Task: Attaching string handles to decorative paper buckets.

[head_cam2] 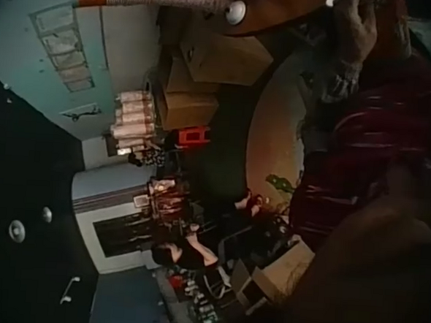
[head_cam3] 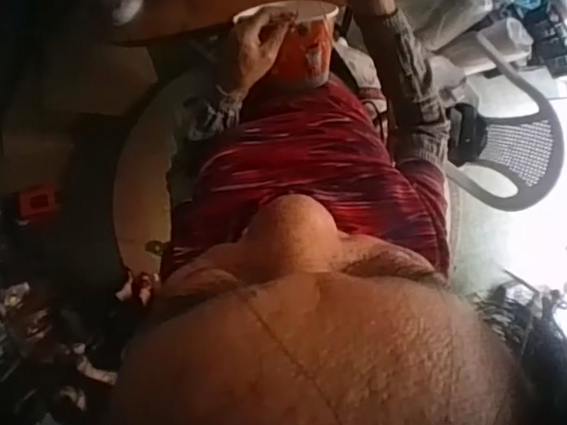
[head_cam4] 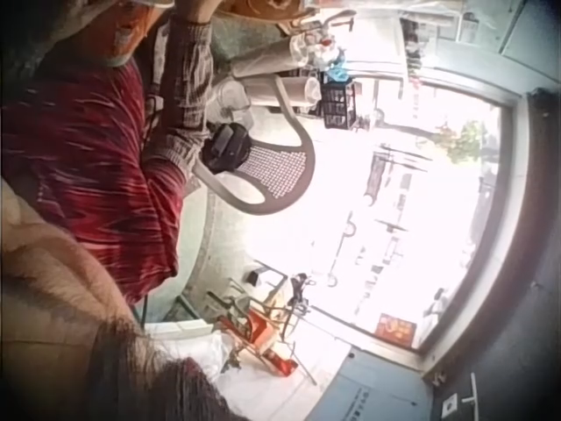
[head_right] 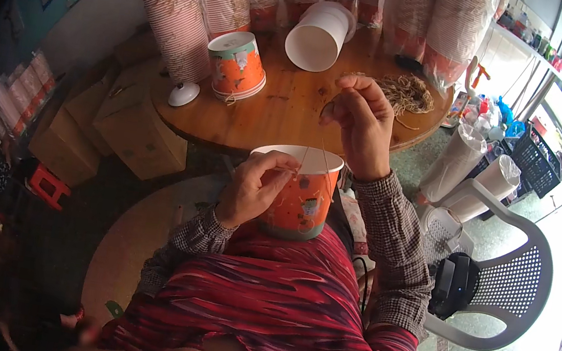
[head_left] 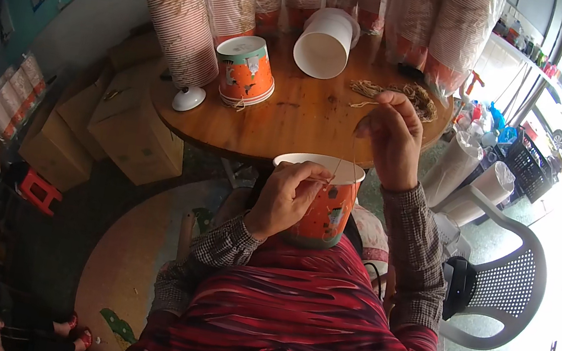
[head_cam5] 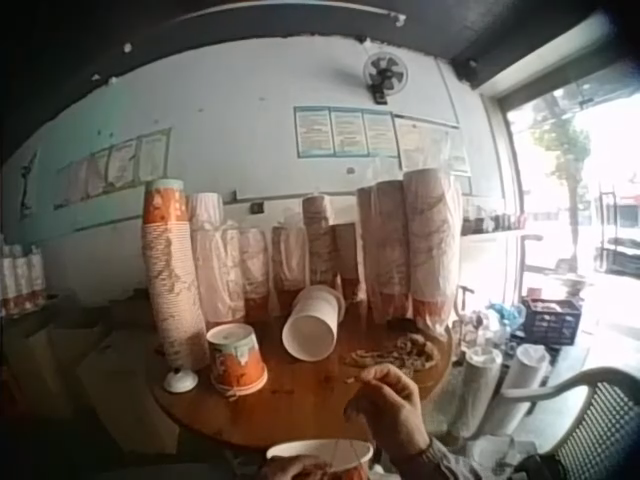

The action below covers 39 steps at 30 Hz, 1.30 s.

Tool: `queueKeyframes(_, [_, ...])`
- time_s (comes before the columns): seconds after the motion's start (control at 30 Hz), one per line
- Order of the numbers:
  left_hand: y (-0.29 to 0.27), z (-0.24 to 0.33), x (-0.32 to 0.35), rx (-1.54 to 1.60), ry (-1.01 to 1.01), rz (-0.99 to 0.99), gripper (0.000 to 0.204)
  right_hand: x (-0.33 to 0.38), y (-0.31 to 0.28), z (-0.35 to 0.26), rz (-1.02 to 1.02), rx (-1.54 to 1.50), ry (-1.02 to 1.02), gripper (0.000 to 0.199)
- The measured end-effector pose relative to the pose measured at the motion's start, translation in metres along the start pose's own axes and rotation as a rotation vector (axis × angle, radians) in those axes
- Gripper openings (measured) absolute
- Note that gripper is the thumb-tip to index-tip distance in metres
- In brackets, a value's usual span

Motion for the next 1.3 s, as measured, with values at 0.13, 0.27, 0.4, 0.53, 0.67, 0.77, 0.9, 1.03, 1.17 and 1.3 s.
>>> queueKeyframes(0.13, [0.000,-0.006,0.003,-0.022,-0.008,-0.003,0.014,0.000,-0.002,0.005,0.008,0.037,-0.002,0.014])
queueKeyframes(0.27, [0.001,-0.004,0.002,-0.051,-0.035,0.009,0.014,0.008,0.009,0.004,-0.044,0.023,0.004,0.012])
queueKeyframes(0.4, [0.000,-0.017,0.005,-0.016,-0.085,0.041,0.013,0.026,0.036,-0.007,-0.113,0.160,0.003,0.011])
queueKeyframes(0.53, [-0.003,-0.024,0.008,0.115,-0.111,0.137,0.012,0.038,0.050,-0.022,-0.166,0.202,0.013,0.012])
queueKeyframes(0.67, [-0.003,-0.018,0.006,0.034,-0.054,0.119,0.012,0.048,0.058,-0.027,-0.180,0.285,0.015,0.012])
queueKeyframes(0.77, [-0.001,-0.009,0.002,-0.053,0.023,0.064,0.012,0.053,0.058,-0.031,-0.218,0.245,-0.024,0.012])
queueKeyframes(0.9, [-0.004,-0.011,0.002,-0.034,0.023,0.078,0.012,0.062,0.057,-0.034,-0.201,0.297,-0.005,0.011])
queueKeyframes(1.03, [-0.006,-0.018,0.002,-0.027,-0.053,0.074,0.010,0.071,0.080,-0.038,-0.255,0.391,0.042,0.011])
queueKeyframes(1.17, [-0.007,-0.025,0.003,0.057,-0.073,0.057,0.010,0.078,0.091,-0.038,-0.405,0.464,-0.022,0.007])
queueKeyframes(1.3, [-0.005,-0.024,0.003,0.095,-0.097,0.048,0.010,0.079,0.109,-0.042,-0.528,0.486,-0.051,0.008])
Point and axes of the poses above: each hand's wrist, its own x-axis away from the middle knuckle, its own y-axis out of the palm, z = x × y, the point moved 9 cm from there along -x, towards the middle knuckle, and after that the axes turned 5 degrees about -z, right-handed, at the moved point
